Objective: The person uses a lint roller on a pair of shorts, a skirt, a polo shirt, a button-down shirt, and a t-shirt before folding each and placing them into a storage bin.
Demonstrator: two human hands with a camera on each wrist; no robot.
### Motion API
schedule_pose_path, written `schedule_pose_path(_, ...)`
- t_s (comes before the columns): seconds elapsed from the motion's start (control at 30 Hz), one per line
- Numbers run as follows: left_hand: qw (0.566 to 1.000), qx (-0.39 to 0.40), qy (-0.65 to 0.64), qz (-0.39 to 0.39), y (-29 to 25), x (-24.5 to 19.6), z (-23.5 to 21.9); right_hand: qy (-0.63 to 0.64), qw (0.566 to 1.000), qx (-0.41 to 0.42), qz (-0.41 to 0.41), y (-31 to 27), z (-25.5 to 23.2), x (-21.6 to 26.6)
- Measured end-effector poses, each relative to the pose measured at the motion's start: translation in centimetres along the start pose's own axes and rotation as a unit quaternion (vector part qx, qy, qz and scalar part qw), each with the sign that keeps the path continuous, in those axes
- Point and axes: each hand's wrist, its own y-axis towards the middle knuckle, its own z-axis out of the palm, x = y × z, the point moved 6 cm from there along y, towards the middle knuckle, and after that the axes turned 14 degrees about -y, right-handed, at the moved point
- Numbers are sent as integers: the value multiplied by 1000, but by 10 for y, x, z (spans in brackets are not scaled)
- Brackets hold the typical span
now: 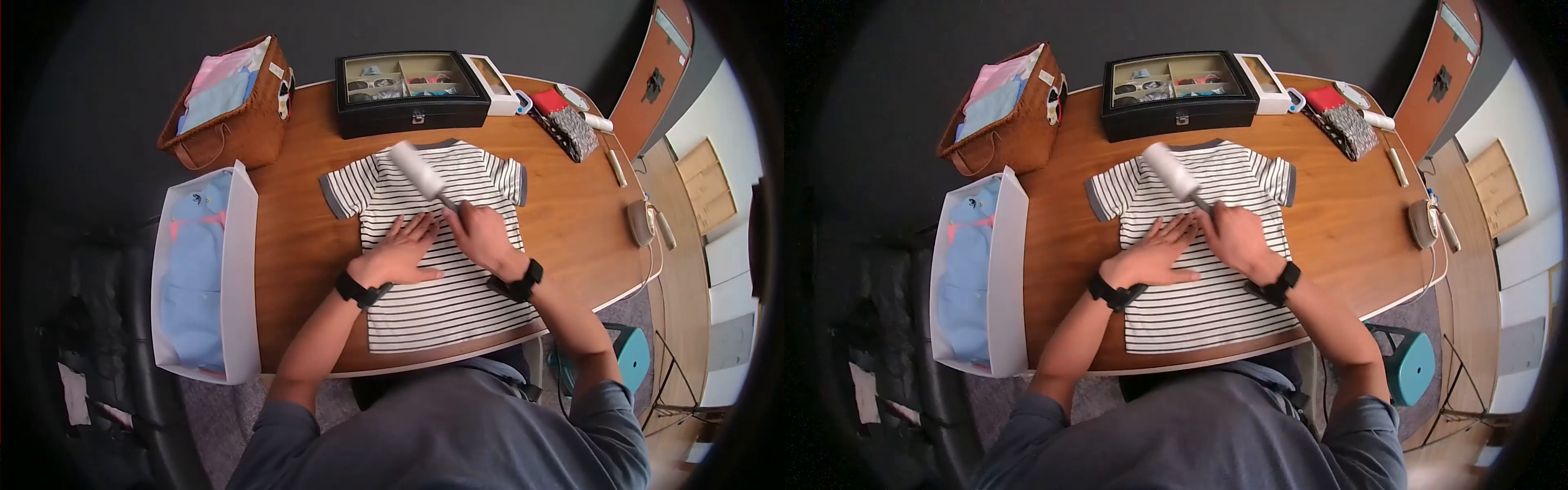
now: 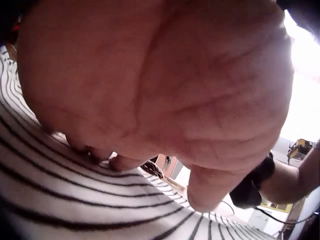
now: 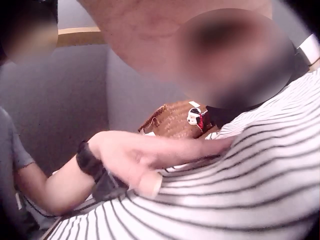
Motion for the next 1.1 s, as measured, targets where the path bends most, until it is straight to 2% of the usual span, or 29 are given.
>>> schedule_pose_path(0.07,1000,-3,1,3,1,3,5,-5,996,66,-62,25,10,23)
schedule_pose_path(0.1,1000,20,14,1,0,1,6,-7,991,89,-97,36,18,32)
schedule_pose_path(0.13,999,41,28,-1,-1,0,6,-35,984,81,-152,45,29,39)
schedule_pose_path(0.2,999,50,4,4,0,6,9,-82,956,149,-240,59,33,55)
schedule_pose_path(0.23,999,42,3,12,0,5,8,-84,952,152,-251,66,47,54)
schedule_pose_path(0.33,999,32,7,15,0,1,7,-91,952,153,-249,91,66,48)
schedule_pose_path(0.47,999,41,31,-6,1,5,11,-152,970,120,-144,130,76,31)
schedule_pose_path(0.5,999,43,32,-8,2,7,12,-152,972,114,-141,132,79,29)
schedule_pose_path(0.57,998,46,31,-12,2,5,12,-150,971,93,-160,126,75,35)
schedule_pose_path(0.73,998,61,3,-21,3,4,9,-126,946,75,-291,87,50,59)
schedule_pose_path(0.8,998,58,19,-11,2,2,10,-132,946,94,-280,86,68,53)
schedule_pose_path(0.87,998,63,25,-17,4,4,10,-135,958,97,-236,98,69,48)
schedule_pose_path(0.9,998,58,31,-14,3,5,12,-135,968,96,-189,106,69,45)
schedule_pose_path(1.0,997,57,47,-14,3,6,12,-140,982,54,-115,123,75,34)
schedule_pose_path(1.1,998,53,20,-19,3,10,13,-146,978,43,-142,112,65,38)
